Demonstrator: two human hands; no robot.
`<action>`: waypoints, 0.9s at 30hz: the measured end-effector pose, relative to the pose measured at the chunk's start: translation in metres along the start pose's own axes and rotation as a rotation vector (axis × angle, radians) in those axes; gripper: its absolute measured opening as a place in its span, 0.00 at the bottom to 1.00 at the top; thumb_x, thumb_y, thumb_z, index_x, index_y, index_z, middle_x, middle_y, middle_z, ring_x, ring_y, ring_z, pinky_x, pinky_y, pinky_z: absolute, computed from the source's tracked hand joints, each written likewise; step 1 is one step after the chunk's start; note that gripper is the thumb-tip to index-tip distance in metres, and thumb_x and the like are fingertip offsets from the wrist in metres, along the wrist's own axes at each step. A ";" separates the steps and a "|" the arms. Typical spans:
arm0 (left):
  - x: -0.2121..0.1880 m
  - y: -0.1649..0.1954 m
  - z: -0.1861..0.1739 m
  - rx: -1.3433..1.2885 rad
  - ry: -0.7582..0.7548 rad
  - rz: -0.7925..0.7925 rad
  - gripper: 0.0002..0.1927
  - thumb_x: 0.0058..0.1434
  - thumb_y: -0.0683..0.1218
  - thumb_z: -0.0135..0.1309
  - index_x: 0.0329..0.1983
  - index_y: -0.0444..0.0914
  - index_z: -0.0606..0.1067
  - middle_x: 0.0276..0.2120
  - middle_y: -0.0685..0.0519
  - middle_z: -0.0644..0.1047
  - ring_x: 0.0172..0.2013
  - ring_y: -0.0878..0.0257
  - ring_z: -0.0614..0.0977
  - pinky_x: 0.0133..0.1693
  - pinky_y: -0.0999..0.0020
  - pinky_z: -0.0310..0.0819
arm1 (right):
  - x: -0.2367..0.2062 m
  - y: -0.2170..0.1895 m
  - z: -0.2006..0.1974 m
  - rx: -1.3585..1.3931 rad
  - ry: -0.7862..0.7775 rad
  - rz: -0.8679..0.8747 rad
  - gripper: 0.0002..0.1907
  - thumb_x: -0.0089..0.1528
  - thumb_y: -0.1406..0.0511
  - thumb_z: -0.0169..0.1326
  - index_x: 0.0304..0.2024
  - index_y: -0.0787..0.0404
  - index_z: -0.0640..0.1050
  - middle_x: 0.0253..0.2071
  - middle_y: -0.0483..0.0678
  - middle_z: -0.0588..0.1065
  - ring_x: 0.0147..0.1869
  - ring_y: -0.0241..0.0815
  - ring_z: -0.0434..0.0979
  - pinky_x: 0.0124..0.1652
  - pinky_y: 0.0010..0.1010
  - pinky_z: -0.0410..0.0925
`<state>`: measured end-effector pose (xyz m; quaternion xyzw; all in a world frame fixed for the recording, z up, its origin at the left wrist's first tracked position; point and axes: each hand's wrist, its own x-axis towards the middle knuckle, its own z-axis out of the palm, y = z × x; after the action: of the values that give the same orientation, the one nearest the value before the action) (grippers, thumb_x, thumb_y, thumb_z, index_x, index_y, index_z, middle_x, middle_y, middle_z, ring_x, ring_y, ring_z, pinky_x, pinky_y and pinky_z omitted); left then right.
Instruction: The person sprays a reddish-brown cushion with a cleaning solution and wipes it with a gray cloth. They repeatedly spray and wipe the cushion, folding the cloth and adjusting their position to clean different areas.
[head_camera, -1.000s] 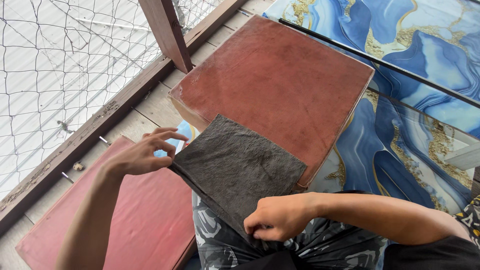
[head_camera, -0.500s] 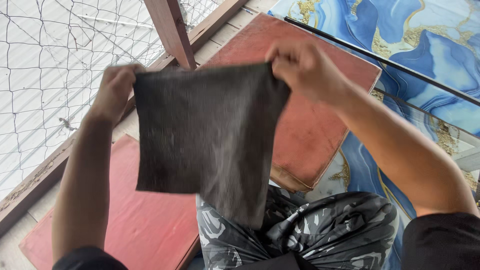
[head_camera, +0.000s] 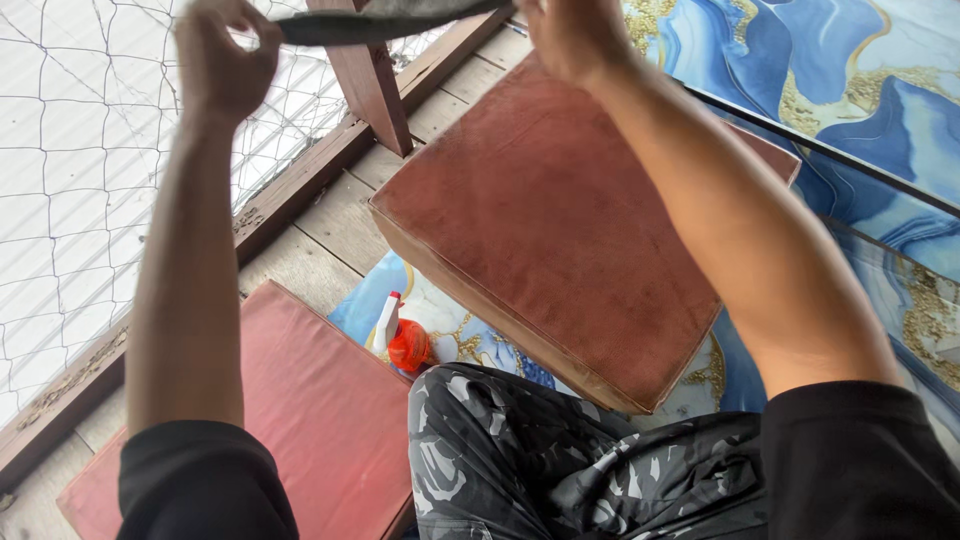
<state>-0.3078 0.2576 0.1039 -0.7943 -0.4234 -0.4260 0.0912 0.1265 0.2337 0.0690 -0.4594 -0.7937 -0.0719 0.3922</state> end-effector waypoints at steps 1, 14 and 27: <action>-0.016 -0.004 0.011 0.109 -0.068 0.015 0.06 0.66 0.42 0.57 0.34 0.35 0.78 0.43 0.45 0.80 0.46 0.50 0.81 0.49 0.52 0.76 | -0.010 -0.004 0.010 -0.044 -0.011 -0.024 0.06 0.72 0.66 0.56 0.42 0.62 0.81 0.37 0.51 0.77 0.43 0.46 0.74 0.41 0.35 0.68; -0.173 0.030 0.050 0.107 -0.590 -0.097 0.08 0.61 0.48 0.56 0.38 0.40 0.78 0.37 0.51 0.75 0.48 0.55 0.76 0.52 0.54 0.65 | -0.148 -0.036 0.059 -0.104 -0.294 0.034 0.06 0.65 0.66 0.56 0.38 0.54 0.83 0.41 0.41 0.80 0.53 0.41 0.72 0.55 0.47 0.50; -0.206 0.062 0.014 0.057 -0.539 -0.139 0.08 0.63 0.46 0.54 0.42 0.42 0.80 0.30 0.55 0.78 0.37 0.59 0.80 0.47 0.57 0.64 | -0.175 -0.062 0.027 -0.057 -0.315 0.007 0.04 0.63 0.66 0.58 0.35 0.53 0.84 0.36 0.40 0.81 0.50 0.42 0.74 0.54 0.47 0.51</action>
<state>-0.3103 0.1027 -0.0466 -0.8452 -0.4976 -0.1926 -0.0321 0.1102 0.0936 -0.0541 -0.4785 -0.8415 -0.0200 0.2502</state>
